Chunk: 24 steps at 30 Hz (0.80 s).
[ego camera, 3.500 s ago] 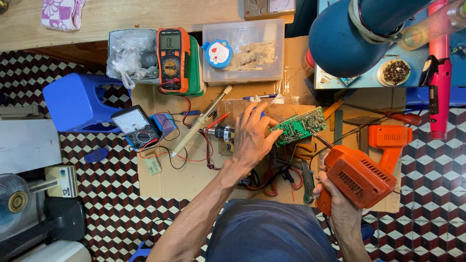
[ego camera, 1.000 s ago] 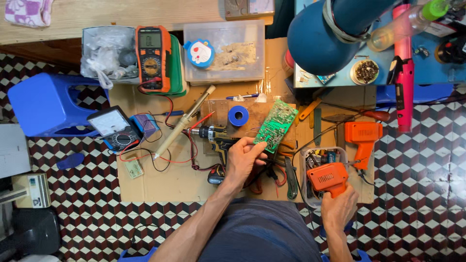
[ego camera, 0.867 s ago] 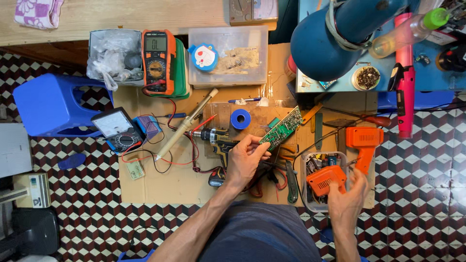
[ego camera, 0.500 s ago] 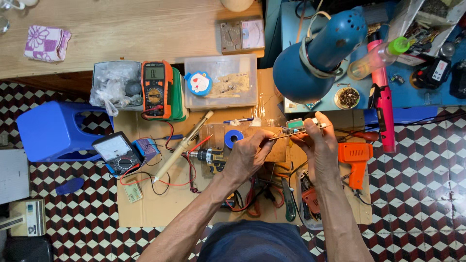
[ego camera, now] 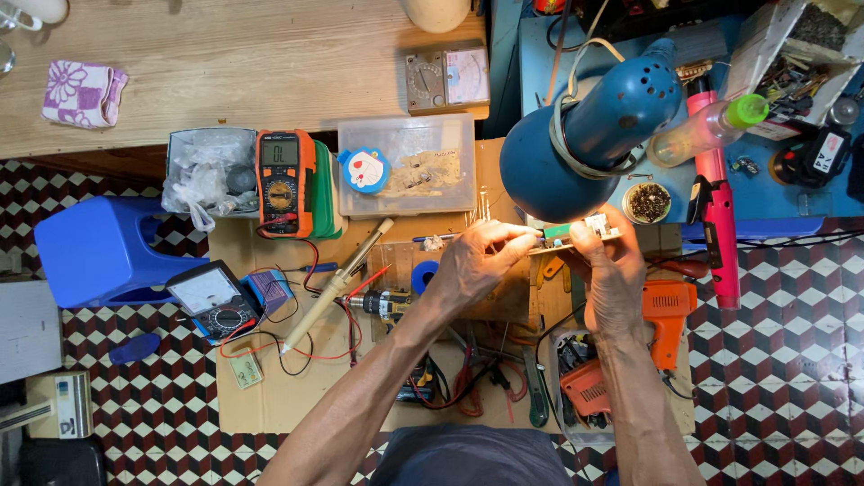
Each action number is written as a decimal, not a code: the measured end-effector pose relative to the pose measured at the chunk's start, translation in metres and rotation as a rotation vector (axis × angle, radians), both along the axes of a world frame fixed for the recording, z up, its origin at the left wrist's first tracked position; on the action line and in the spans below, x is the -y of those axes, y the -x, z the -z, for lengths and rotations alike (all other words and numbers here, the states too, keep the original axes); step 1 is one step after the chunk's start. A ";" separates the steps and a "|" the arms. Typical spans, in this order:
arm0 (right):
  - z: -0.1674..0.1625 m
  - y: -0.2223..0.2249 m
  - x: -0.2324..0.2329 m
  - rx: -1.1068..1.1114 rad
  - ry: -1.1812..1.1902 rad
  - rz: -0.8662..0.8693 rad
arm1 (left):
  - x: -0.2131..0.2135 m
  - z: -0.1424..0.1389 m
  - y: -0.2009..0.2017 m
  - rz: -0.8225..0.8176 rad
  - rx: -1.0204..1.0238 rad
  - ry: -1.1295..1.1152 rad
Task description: The person uses a soldering iron and a heat gun to work on a green circuit board, repeatedly heating and inspecting solder joints. The person flips the board to check both sides and continues applying heat to specific areas.
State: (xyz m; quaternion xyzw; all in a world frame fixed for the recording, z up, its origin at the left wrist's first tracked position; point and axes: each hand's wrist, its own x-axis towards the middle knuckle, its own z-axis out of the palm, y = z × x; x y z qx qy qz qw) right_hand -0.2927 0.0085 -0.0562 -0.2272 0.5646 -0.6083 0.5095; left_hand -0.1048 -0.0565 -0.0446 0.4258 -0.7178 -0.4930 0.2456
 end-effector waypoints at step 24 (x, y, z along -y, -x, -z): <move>-0.009 -0.003 -0.005 0.190 0.156 0.014 | -0.008 0.001 -0.002 -0.128 -0.143 -0.371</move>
